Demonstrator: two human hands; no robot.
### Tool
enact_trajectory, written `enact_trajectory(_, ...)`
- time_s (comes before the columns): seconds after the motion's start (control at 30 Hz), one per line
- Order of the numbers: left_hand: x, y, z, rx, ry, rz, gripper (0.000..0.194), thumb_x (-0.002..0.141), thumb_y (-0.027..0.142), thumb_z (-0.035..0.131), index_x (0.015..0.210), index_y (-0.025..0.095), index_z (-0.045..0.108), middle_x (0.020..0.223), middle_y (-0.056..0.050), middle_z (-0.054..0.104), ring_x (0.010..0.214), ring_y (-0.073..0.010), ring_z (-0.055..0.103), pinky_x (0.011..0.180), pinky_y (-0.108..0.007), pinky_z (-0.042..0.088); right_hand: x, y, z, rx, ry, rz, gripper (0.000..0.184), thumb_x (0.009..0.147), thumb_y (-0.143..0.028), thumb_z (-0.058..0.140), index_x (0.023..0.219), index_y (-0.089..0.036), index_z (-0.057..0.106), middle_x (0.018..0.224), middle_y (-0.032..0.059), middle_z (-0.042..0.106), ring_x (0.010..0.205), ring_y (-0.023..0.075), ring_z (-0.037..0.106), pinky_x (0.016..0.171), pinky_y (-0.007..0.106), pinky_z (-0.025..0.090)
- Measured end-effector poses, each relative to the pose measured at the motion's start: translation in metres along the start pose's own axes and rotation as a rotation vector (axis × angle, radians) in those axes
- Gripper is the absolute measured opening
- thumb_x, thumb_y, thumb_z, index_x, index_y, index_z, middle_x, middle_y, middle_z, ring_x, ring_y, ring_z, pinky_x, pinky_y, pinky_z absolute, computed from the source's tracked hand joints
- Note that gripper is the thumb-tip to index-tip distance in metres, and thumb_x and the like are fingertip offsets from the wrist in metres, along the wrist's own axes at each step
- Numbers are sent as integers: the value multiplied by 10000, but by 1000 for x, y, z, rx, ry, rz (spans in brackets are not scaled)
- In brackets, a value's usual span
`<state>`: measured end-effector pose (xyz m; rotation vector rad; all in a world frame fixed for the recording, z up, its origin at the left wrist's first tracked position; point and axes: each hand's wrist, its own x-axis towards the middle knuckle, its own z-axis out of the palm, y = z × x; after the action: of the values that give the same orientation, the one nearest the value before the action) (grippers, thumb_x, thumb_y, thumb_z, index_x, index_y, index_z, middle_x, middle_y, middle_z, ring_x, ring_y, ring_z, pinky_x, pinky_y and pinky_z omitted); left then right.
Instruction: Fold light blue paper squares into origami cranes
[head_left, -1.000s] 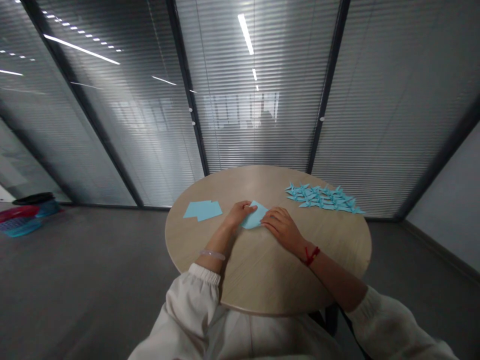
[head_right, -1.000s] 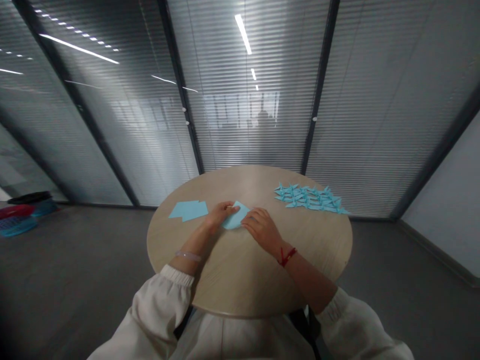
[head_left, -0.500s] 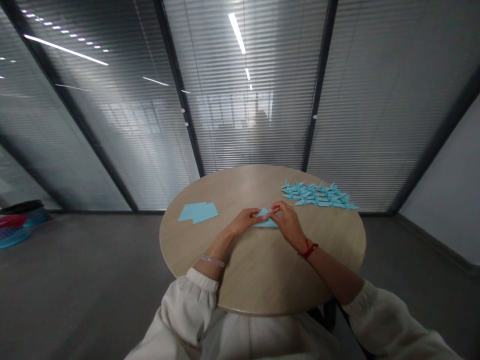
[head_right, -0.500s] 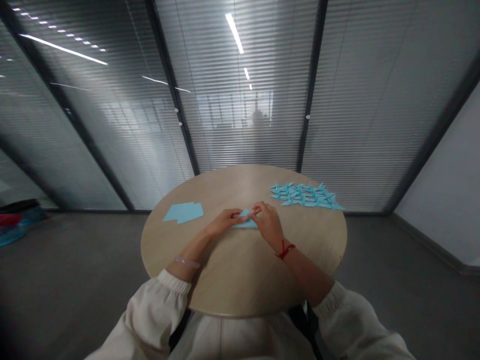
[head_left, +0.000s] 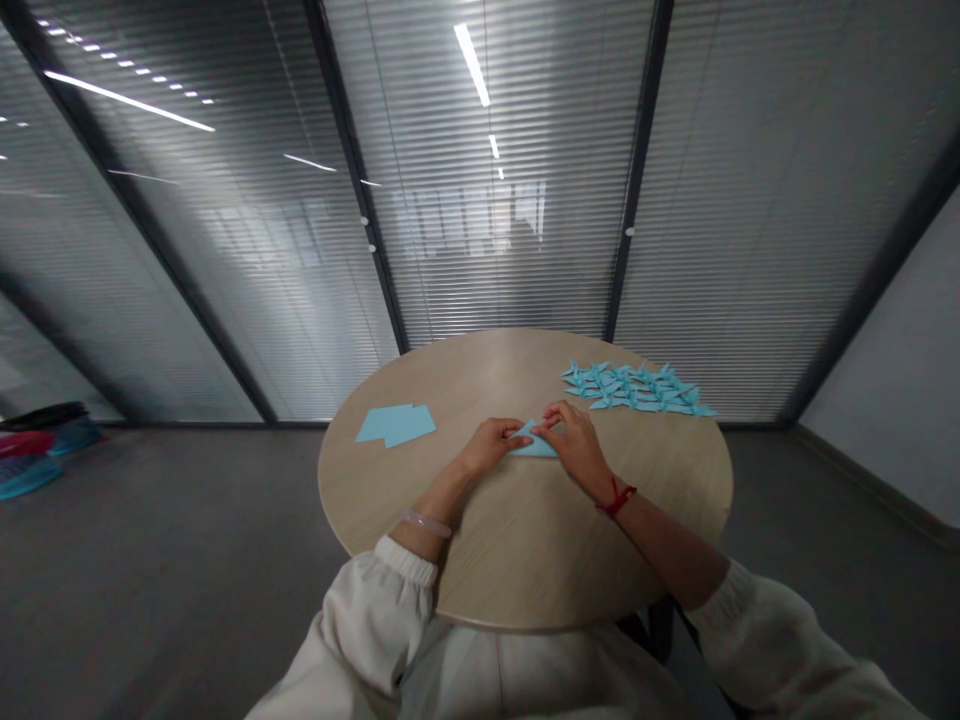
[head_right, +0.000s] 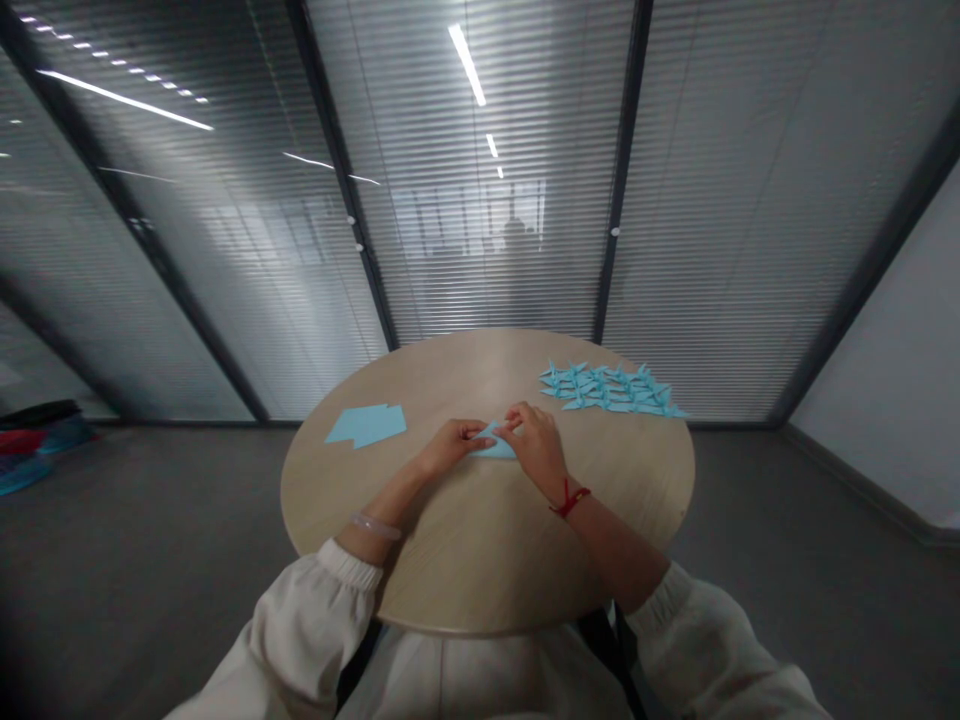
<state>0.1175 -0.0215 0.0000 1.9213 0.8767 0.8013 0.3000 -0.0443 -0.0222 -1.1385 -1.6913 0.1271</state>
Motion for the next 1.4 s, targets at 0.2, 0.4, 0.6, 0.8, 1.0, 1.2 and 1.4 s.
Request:
enact_trajectory(0.2, 0, -3, 0, 69, 7, 7, 412, 715, 527, 647, 792, 125, 693, 686, 5, 587, 640, -125, 482, 619, -229, 367, 0, 0, -1, -33, -35, -52, 85, 830, -309, 679, 838, -225, 671, 822, 39, 706, 853, 236, 613, 817, 387, 427)
enact_trajectory(0.4, -1, -2, 0, 120, 22, 29, 416, 745, 521, 627, 832, 125, 718, 725, -15, 633, 689, -147, 533, 670, -242, 408, 0, 4, 0, 23, -26, -107, 133, 844, -339, 663, 846, -212, 700, 838, 63, 686, 853, 228, 597, 814, 373, 449)
enact_trajectory(0.6, -1, 0, -1, 119, -1, 18, 452, 744, 542, 613, 838, 113, 719, 739, -30, 646, 687, -153, 530, 665, -251, 409, 0, 8, 3, 142, -56, -50, 169, 846, -372, 648, 808, -216, 700, 839, 58, 685, 836, 209, 615, 797, 349, 473)
enact_trajectory(0.8, -3, 6, 0, 86, 1, 5, 425, 721, 527, 631, 819, 122, 713, 711, -24, 626, 669, -150, 512, 649, -247, 396, 1, 11, 4, 203, -62, 21, 197, 815, -402, 659, 789, -213, 705, 826, 53, 696, 810, 200, 628, 780, 341, 483)
enact_trajectory(1.0, -1, 4, 0, 84, 3, -12, 420, 699, 538, 649, 752, 125, 703, 650, -5, 587, 625, -131, 475, 603, -232, 366, 1, 11, 4, 201, -77, 75, 204, 794, -408, 660, 777, -214, 719, 821, 51, 706, 792, 194, 639, 767, 333, 489)
enact_trajectory(1.2, -1, 4, 0, 95, 2, 21, 386, 719, 505, 647, 732, 123, 702, 668, -11, 604, 626, -128, 493, 613, -230, 378, 1, 10, 4, 217, -78, 99, 196, 781, -392, 667, 781, -204, 722, 823, 51, 706, 788, 191, 640, 761, 327, 485)
enact_trajectory(1.4, -1, 1, 0, 76, -7, 19, 380, 727, 475, 641, 838, 121, 725, 734, -26, 654, 674, -150, 539, 656, -246, 401, 2, 8, 3, 240, -90, 77, 187, 775, -384, 677, 788, -204, 727, 818, 46, 708, 790, 189, 641, 758, 323, 483)
